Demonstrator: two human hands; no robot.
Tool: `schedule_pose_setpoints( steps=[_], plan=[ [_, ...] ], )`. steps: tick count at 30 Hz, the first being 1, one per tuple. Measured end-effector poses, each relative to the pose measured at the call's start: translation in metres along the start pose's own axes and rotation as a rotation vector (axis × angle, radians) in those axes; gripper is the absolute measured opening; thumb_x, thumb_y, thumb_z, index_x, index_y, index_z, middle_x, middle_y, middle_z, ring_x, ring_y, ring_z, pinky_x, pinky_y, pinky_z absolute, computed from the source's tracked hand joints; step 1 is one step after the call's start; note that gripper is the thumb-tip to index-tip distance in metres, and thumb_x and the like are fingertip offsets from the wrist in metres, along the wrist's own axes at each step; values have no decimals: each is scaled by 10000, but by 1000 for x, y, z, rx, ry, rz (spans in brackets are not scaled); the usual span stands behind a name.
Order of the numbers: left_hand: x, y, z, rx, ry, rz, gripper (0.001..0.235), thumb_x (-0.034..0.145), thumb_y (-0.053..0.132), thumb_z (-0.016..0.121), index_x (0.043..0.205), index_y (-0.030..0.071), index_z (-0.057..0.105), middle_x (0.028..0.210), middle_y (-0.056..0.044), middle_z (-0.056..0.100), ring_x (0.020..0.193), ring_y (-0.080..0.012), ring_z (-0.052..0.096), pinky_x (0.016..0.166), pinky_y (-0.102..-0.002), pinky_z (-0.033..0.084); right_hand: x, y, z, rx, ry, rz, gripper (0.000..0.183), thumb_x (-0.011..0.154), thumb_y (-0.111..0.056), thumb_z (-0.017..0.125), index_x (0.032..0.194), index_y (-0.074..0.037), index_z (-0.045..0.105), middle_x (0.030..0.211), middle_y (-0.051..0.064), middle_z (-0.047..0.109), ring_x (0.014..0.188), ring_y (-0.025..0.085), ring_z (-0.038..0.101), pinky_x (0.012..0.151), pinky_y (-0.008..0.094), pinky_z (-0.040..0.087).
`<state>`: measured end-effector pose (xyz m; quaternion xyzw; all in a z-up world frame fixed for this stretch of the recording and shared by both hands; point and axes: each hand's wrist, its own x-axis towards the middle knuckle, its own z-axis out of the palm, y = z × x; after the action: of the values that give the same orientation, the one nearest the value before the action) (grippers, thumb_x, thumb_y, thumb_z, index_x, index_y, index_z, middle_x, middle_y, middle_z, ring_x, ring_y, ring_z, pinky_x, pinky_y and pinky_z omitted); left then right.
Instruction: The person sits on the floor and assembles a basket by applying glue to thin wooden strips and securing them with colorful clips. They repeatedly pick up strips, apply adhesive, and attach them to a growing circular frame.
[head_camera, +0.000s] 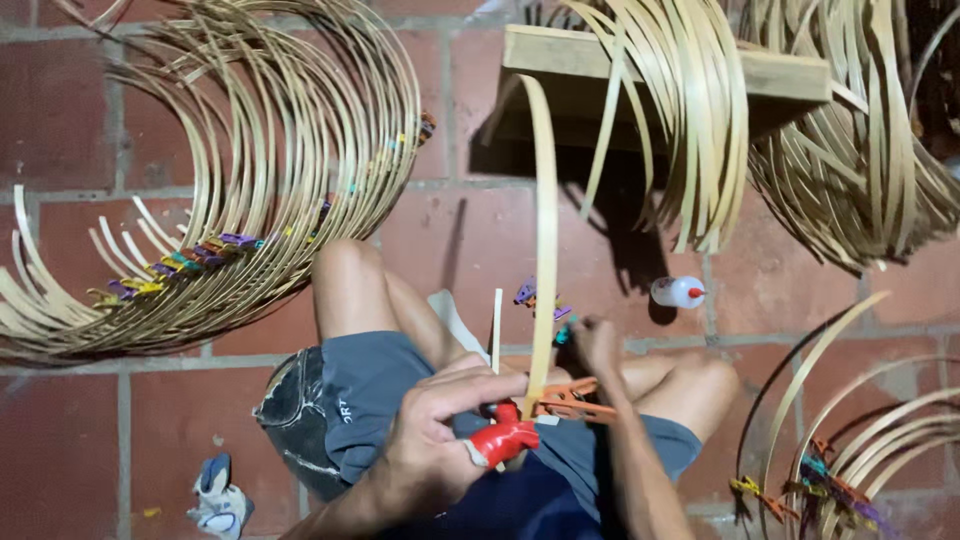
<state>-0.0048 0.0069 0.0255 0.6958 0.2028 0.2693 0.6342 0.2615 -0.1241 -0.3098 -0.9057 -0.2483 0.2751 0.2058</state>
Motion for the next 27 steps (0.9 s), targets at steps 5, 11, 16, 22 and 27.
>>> schedule_pose_setpoints(
  steps=[5, 11, 16, 22, 27],
  plan=[
    [-12, 3, -2, -160, -18, -97, 404, 847, -16, 786, 1245, -5, 717, 1079, -108, 745, 812, -177, 667, 741, -300, 567, -28, -7, -88, -174, -100, -288, 273, 789, -237, 819, 878, 12, 751, 704, 223, 718, 575, 239, 702, 513, 383, 529],
    [-8, -7, -4, -116, 9, 20, 412, 847, -24, 798, 1243, -19, 685, 973, -93, 729, 869, -183, 663, 810, -314, 548, -74, -6, -69, 514, -514, 247, 341, 911, -258, 616, 789, 53, 686, 782, 321, 750, 590, 326, 727, 501, 454, 553],
    [-12, -6, -7, -124, -37, -84, 392, 849, -14, 800, 1231, -8, 715, 860, -70, 742, 838, -180, 649, 769, -313, 543, -76, 23, -55, -444, -81, -420, 333, 577, -233, 840, 853, -69, 755, 945, 245, 702, 804, 395, 701, 654, 469, 563],
    [-13, -5, 0, -118, -1, 23, 355, 810, -13, 811, 1155, 14, 734, 1024, -109, 752, 927, -198, 689, 823, -308, 539, -71, -31, -118, -238, -51, -265, 313, 897, -245, 709, 1177, -117, 766, 1014, 116, 787, 877, 228, 776, 769, 380, 586],
    [-15, -7, 5, -129, -15, -70, 219, 830, 20, 844, 1031, 39, 761, 945, -82, 737, 859, -173, 703, 769, -290, 545, -102, -166, -304, 709, -248, -645, 313, 889, -58, 769, 1192, -14, 705, 1054, 150, 754, 897, 221, 774, 802, 374, 676]
  ],
)
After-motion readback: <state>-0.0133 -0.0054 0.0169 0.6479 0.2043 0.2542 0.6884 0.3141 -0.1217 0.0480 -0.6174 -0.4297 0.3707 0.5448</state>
